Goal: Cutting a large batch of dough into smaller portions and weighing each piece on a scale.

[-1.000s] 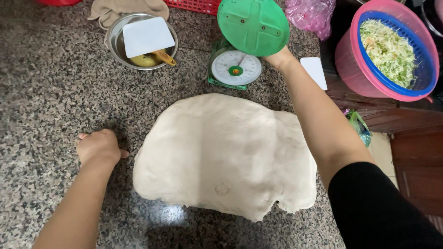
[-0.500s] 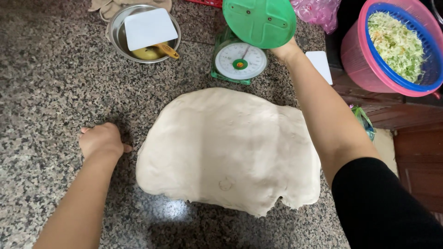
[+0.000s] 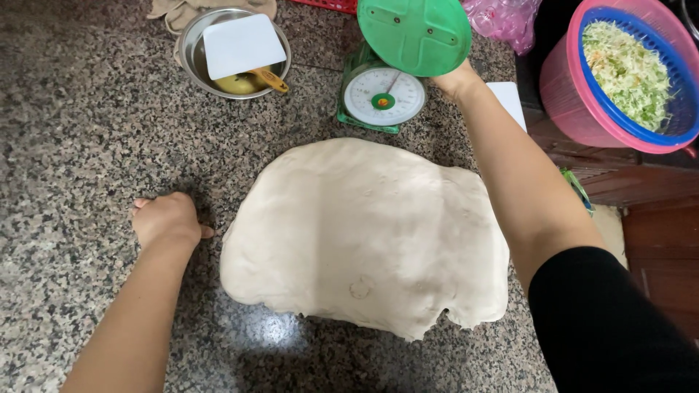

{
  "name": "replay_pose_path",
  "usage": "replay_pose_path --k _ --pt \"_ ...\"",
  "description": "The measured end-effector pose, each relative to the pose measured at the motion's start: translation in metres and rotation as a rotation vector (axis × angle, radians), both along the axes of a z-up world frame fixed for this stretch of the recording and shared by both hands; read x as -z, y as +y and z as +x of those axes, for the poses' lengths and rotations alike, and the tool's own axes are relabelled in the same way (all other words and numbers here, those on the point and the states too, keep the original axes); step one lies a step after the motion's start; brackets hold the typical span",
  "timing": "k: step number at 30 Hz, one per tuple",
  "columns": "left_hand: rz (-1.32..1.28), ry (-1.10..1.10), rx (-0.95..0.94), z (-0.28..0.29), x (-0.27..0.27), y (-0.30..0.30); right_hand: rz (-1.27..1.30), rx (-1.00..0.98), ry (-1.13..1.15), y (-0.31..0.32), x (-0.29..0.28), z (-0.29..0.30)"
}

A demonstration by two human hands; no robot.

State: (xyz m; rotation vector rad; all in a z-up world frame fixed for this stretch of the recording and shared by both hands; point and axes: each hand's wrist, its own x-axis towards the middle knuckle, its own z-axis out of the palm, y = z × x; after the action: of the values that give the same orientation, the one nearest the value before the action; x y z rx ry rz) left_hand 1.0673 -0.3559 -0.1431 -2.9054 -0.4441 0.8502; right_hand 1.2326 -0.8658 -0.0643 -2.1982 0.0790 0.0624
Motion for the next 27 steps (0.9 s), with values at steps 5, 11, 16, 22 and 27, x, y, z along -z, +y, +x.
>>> replay_pose_path --k 5,11,16,22,27 --pt "-0.005 0.049 0.018 -0.003 -0.026 -0.01 0.154 -0.068 -0.073 -0.006 0.012 0.007" --pt "0.012 0.054 0.041 0.0 -0.015 -0.007 0.104 -0.102 -0.088 0.007 -0.005 -0.002" --pt "-0.02 0.07 0.03 -0.002 -0.022 -0.008 0.035 -0.053 -0.052 0.009 -0.014 -0.006" --pt "0.013 0.04 0.04 0.0 -0.009 -0.007 0.011 -0.065 -0.071 0.008 -0.006 -0.016" --pt "-0.03 0.068 0.023 -0.003 -0.032 -0.013 0.515 0.258 -0.41 0.02 0.033 -0.058"
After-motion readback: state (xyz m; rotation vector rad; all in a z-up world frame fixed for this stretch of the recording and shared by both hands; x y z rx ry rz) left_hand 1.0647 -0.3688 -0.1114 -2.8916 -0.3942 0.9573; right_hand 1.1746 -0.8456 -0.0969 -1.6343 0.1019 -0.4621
